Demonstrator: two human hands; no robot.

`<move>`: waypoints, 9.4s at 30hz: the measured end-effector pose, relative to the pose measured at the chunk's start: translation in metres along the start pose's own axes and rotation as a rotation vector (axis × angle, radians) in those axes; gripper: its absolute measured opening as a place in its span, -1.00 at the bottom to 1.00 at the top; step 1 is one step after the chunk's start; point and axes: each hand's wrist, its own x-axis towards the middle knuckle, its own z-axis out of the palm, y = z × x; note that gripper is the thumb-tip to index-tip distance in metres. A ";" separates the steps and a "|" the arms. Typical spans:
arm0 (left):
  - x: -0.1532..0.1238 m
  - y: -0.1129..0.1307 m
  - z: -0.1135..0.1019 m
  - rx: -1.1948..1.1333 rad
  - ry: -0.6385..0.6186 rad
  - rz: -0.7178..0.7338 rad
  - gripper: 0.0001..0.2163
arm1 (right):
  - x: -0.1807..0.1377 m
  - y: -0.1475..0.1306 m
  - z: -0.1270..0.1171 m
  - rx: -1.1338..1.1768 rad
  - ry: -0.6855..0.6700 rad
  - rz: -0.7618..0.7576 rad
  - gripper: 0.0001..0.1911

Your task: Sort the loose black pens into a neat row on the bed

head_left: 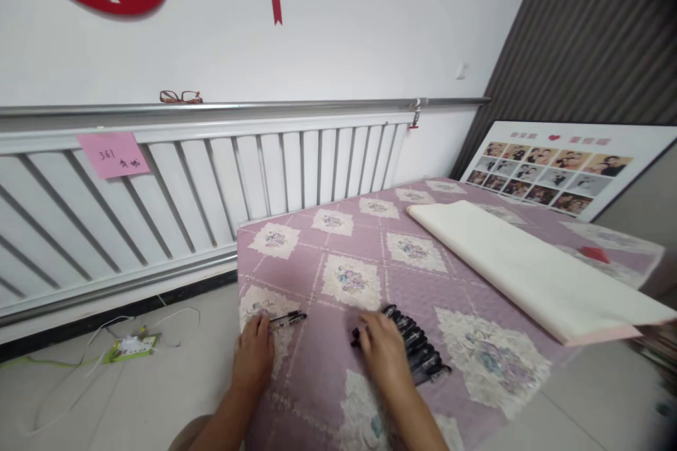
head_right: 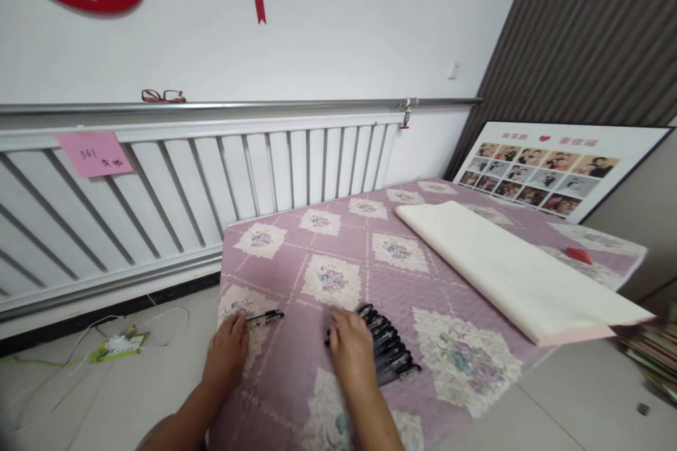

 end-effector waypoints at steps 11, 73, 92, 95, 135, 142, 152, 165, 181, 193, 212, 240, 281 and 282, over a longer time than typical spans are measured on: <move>-0.001 -0.002 -0.001 -0.041 0.040 0.026 -0.58 | -0.019 0.020 -0.017 0.158 -0.072 -0.042 -0.76; 0.000 -0.003 -0.003 -0.226 0.077 0.036 -0.49 | -0.052 -0.092 0.046 0.350 -0.582 -0.263 -0.85; 0.002 -0.006 0.004 -0.232 0.081 0.050 -0.49 | -0.019 -0.084 0.078 0.544 -0.515 0.029 -0.82; 0.002 -0.006 0.005 -0.222 0.076 0.044 -0.49 | -0.017 -0.085 0.079 0.525 -0.510 0.035 -0.82; 0.029 0.215 0.032 -0.391 -0.150 0.420 -0.98 | -0.019 -0.018 -0.011 0.633 0.131 0.232 -0.81; 0.035 0.204 0.030 -0.635 -0.139 0.313 -0.92 | -0.020 -0.014 -0.012 0.762 0.101 0.367 -0.79; 0.036 0.197 0.011 -0.848 -0.022 0.395 -0.91 | -0.002 0.018 -0.013 1.210 0.387 0.963 -0.59; 0.020 0.212 -0.004 -0.437 0.021 0.630 -0.81 | -0.018 0.030 -0.006 1.117 0.194 0.838 -0.69; 0.023 0.207 -0.010 -0.513 -0.075 0.638 -0.78 | -0.005 0.041 -0.040 1.346 0.497 0.997 -0.72; 0.024 0.206 -0.010 -0.485 0.072 0.657 -0.83 | -0.014 0.030 -0.026 0.938 0.138 0.892 -0.68; 0.023 0.180 -0.033 -0.298 0.029 0.579 -0.83 | -0.001 0.005 -0.009 0.981 0.054 0.810 -0.66; 0.015 0.034 -0.056 -0.224 -0.116 0.320 -0.86 | 0.008 -0.079 0.073 0.862 -0.459 0.428 -0.70; 0.018 0.032 -0.066 -0.229 -0.334 0.159 -0.86 | 0.008 -0.073 0.079 0.835 -0.450 0.467 -0.78; 0.018 0.032 -0.066 -0.224 -0.334 0.151 -0.85 | 0.008 -0.072 0.080 0.839 -0.439 0.476 -0.79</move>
